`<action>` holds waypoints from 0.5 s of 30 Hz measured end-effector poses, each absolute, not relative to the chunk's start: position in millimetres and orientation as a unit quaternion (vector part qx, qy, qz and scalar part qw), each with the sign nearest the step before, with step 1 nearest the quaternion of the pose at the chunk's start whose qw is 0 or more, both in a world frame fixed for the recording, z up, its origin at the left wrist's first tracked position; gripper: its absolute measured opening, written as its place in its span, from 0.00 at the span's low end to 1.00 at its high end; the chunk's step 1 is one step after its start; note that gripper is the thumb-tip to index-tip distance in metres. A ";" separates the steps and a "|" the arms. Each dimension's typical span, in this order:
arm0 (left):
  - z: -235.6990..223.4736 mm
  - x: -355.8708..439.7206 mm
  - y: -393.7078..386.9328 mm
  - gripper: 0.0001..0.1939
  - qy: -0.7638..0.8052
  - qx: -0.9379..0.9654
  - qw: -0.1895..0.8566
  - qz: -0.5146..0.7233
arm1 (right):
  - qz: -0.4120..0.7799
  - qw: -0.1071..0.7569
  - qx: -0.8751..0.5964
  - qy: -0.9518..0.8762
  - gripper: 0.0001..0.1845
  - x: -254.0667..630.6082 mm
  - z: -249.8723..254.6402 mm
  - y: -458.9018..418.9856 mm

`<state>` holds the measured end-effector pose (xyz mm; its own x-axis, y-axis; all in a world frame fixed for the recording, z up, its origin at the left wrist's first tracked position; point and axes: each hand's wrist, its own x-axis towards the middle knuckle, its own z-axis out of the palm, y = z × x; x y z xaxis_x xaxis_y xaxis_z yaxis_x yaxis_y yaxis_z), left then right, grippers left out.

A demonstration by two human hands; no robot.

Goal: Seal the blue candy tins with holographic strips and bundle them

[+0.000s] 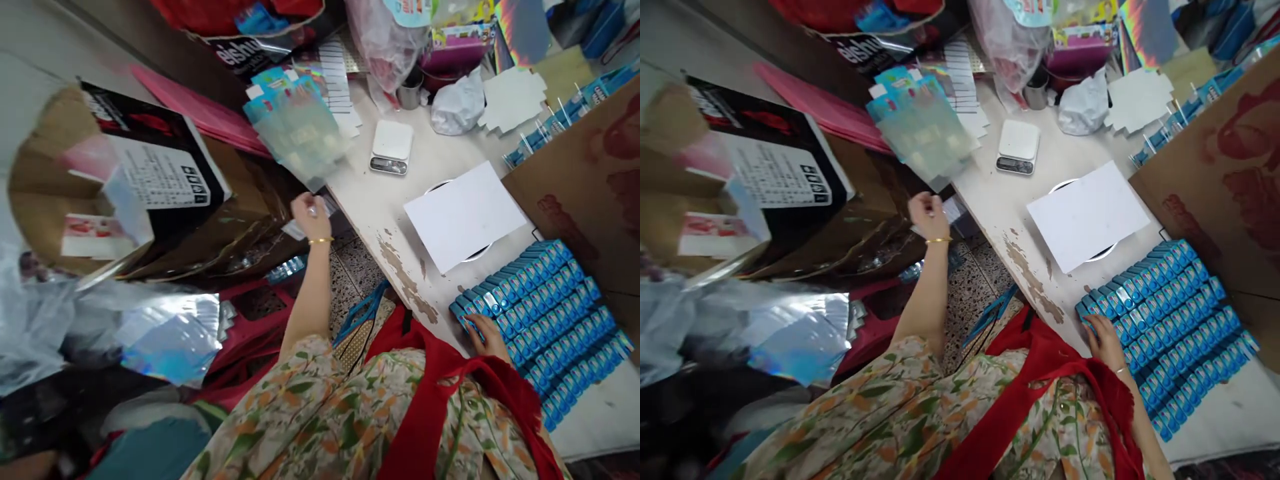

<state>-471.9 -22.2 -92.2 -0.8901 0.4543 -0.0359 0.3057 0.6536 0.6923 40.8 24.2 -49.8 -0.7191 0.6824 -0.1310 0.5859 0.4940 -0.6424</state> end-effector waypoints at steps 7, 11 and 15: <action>-167.5 -376.9 91.8 0.23 0.815 0.207 0.330 0.429 | 0.341 0.079 -0.397 -0.849 0.16 30.6 -50.8 25.8; -179.4 -374.1 108.4 0.08 0.836 0.192 0.333 0.392 | 0.332 0.087 -0.438 -0.831 0.16 42.2 -49.0 22.2; -170.8 -387.0 98.9 0.14 0.851 0.239 0.298 0.360 | 0.339 0.077 -0.460 -0.817 0.21 47.8 -54.5 16.2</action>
